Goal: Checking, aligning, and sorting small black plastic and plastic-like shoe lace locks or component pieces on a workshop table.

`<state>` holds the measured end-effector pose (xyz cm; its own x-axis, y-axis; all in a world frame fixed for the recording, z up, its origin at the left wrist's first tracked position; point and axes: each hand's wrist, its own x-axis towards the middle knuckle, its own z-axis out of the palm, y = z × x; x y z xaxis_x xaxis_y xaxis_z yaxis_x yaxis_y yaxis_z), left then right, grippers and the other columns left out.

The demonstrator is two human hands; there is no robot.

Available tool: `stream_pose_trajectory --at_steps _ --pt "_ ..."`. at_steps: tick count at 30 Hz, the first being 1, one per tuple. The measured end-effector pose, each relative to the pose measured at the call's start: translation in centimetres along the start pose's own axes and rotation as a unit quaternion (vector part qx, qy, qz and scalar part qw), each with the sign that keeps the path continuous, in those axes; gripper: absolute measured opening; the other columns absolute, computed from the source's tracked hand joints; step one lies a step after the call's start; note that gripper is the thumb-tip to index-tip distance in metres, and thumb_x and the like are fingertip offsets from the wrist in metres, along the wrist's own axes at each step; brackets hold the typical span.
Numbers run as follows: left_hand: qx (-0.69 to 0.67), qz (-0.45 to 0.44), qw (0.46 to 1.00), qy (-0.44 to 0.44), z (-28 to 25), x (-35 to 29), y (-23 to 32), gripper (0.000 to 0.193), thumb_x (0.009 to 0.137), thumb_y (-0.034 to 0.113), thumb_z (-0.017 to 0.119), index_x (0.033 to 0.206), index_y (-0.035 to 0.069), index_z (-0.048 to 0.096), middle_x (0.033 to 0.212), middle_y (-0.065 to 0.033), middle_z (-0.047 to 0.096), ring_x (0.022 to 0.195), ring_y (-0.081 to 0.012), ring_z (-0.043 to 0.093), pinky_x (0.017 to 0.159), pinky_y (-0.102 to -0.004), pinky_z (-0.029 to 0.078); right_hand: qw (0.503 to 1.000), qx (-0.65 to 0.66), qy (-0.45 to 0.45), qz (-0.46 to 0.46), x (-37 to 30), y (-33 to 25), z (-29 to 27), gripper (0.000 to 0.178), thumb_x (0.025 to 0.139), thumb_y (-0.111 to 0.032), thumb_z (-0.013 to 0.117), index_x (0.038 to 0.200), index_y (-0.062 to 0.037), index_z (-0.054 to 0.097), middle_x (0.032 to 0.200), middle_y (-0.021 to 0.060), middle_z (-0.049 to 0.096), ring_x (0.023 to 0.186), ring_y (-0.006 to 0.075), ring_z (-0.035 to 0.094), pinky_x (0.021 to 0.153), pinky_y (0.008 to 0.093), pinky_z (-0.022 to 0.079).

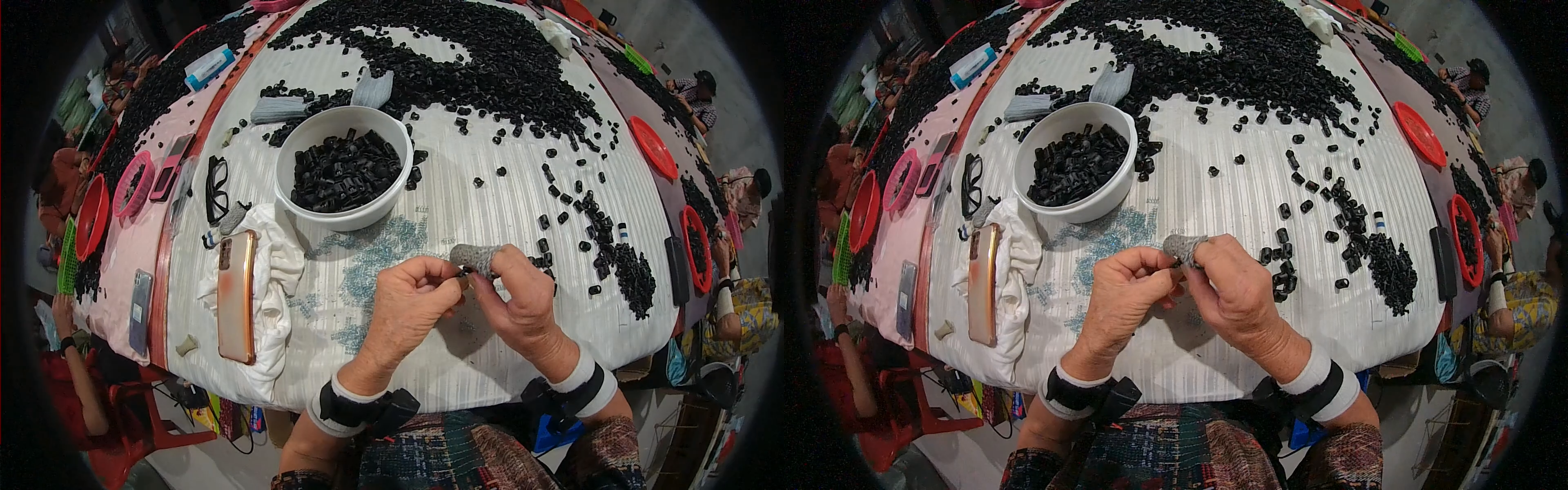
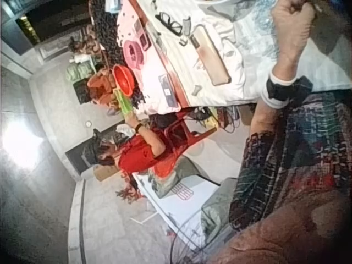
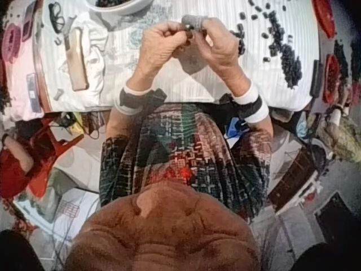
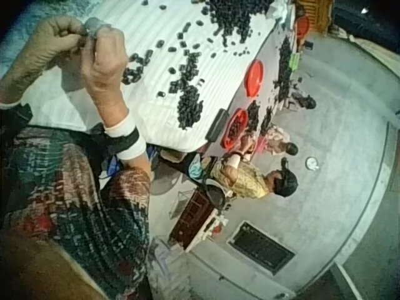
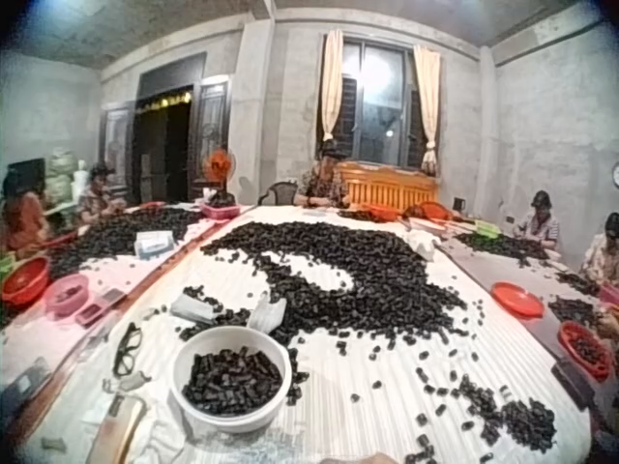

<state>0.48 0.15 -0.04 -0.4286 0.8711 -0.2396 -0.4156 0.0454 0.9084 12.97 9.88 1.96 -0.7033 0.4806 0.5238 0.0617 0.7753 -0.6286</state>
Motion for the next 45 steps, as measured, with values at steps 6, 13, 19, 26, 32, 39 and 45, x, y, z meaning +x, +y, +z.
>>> stream_pose_trajectory --at_steps 6,13,19,26,32,39,45 --pt "-0.017 -0.012 0.999 -0.024 -0.3 -0.1 0.3 0.014 0.081 0.009 0.067 0.09 -0.002 0.064 0.074 -0.0041 0.064 0.063 -0.0056 0.06 0.053 -0.0166 0.049 0.998 0.051 0.019 0.026 -0.2 0.0 0.4 0.023 0.075 0.007 0.062 0.096 0.0015 0.057 0.077 0.0104 0.056 0.066 0.0192 0.059 0.055 0.0285 0.047" --pt "-0.01 -0.033 0.999 -0.013 0.0 -0.2 0.7 0.011 0.083 0.006 0.064 0.091 -0.002 0.063 0.078 -0.0056 0.065 0.065 -0.0071 0.061 0.055 -0.0172 0.051 0.969 0.177 -0.012 0.174 -0.3 0.2 -0.2 0.025 0.081 -0.002 0.062 0.105 0.0042 0.055 0.085 0.0093 0.062 0.075 0.0119 0.061 0.063 0.0239 0.05" --pt "0.003 -0.024 0.999 -0.026 -0.2 0.0 0.5 0.014 0.082 0.003 0.067 0.094 -0.002 0.064 0.08 -0.0058 0.065 0.067 -0.0075 0.062 0.056 -0.0161 0.051 0.947 0.232 -0.025 0.222 0.1 0.0 -0.2 0.027 0.083 -0.001 0.061 0.108 0.0054 0.053 0.092 0.0097 0.064 0.082 0.0115 0.063 0.071 0.0242 0.053" --pt "-0.016 -0.002 0.999 -0.043 -0.2 0.1 0.0 0.021 0.082 0.008 0.07 0.099 -0.002 0.064 0.08 -0.0069 0.067 0.068 -0.006 0.063 0.054 -0.0137 0.05 0.949 0.21 0.036 0.231 -0.3 -0.4 -0.5 0.03 0.082 0.002 0.06 0.111 0.0053 0.053 0.094 0.0103 0.064 0.087 0.0128 0.063 0.076 0.0255 0.054" --pt "-0.018 -0.011 0.999 -0.04 -0.1 0.0 0.3 0.017 0.082 0.001 0.067 0.098 -0.003 0.063 0.084 -0.0098 0.067 0.072 -0.0115 0.065 0.058 -0.0184 0.055 0.973 0.177 0.048 0.137 -0.7 0.3 0.0 0.028 0.081 0.002 0.061 0.109 0.0047 0.055 0.093 0.0094 0.063 0.087 0.0126 0.063 0.077 0.0261 0.054" --pt "-0.003 -0.007 0.999 -0.031 -0.2 0.0 0.3 0.017 0.082 0.002 0.068 0.097 -0.003 0.063 0.083 -0.0095 0.067 0.071 -0.011 0.065 0.059 -0.0182 0.055 0.98 0.15 0.032 0.124 -0.7 0.6 0.2 0.027 0.079 0.003 0.062 0.105 0.0031 0.057 0.091 0.0101 0.063 0.084 0.0144 0.065 0.074 0.026 0.054" --pt "0.002 -0.001 1.0 -0.03 -0.1 0.0 0.3 0.017 0.082 0.002 0.068 0.097 -0.003 0.064 0.084 -0.0095 0.067 0.072 -0.0113 0.065 0.059 -0.0181 0.055 0.986 0.129 0.032 0.102 -0.8 1.0 0.4 0.024 0.079 0.002 0.063 0.102 0.0018 0.059 0.089 0.0097 0.063 0.08 0.0146 0.065 0.069 0.0255 0.054"
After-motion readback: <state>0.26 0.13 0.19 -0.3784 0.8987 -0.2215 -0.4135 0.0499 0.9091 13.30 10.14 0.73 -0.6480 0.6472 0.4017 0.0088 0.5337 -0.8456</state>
